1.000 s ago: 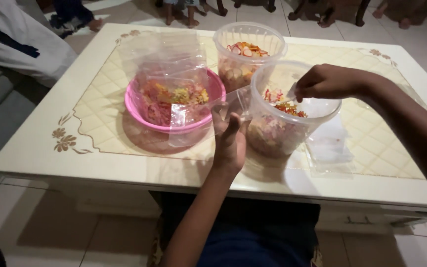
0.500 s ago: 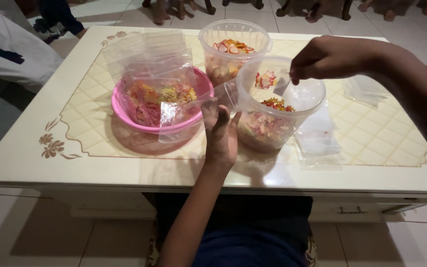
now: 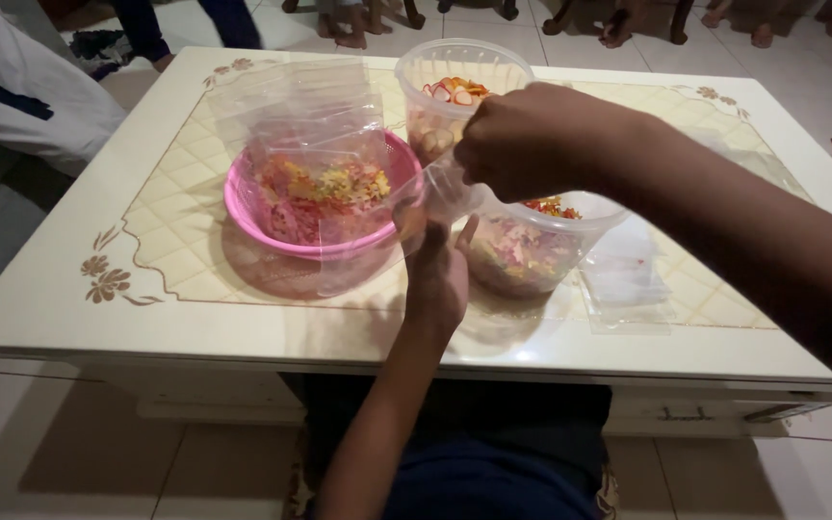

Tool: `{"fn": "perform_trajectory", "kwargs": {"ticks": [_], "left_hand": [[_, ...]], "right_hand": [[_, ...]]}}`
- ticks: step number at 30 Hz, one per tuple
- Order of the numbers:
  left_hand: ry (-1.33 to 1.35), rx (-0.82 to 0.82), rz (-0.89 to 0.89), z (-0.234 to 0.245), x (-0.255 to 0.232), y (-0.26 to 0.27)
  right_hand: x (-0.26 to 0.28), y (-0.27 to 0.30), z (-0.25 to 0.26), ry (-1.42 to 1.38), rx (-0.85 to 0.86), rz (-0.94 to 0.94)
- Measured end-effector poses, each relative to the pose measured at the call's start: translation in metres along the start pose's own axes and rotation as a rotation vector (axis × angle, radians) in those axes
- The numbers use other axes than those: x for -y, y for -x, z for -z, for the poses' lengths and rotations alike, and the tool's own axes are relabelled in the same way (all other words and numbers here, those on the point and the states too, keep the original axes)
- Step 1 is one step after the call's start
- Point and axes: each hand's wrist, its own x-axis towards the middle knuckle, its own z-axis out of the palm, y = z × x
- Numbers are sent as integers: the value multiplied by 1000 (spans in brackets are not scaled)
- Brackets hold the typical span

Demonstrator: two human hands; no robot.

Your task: Packaging small snacks from large containers into individual plastic bags

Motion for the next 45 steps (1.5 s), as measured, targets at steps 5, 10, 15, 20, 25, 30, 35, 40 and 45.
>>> {"fn": "perform_trajectory", "kwargs": {"ticks": [5,10,15,20,25,30,35,40,45], "left_hand": [[100,82,-34,21,6,-2],[177,56,-16,17,3,-2],[128,-89,37,22,13,-3],[88,45,-22,26,17,0],[0,97,-27,31,22,2],[-26,130,-11,31,17,5],[-18,142,-19,31,18,6],[-19,139,-28,33,21,6],[6,81,-57,21,14,9]], "right_hand": [[-1,9,5,58,-116,-1],[-36,27,-4,-120,-35,-305],[-57,4,-56,31,287,-353],[-80,-34,-151,22,254,-241],[-66,-54,-184,-389,324,-193],[-69,-52,-197,-467,421,-111],[-73,-56,-200,-556,408,-152],[-80,-60,-208,-694,373,-155],[-102,-68,-245,-894,253,-127]]}}
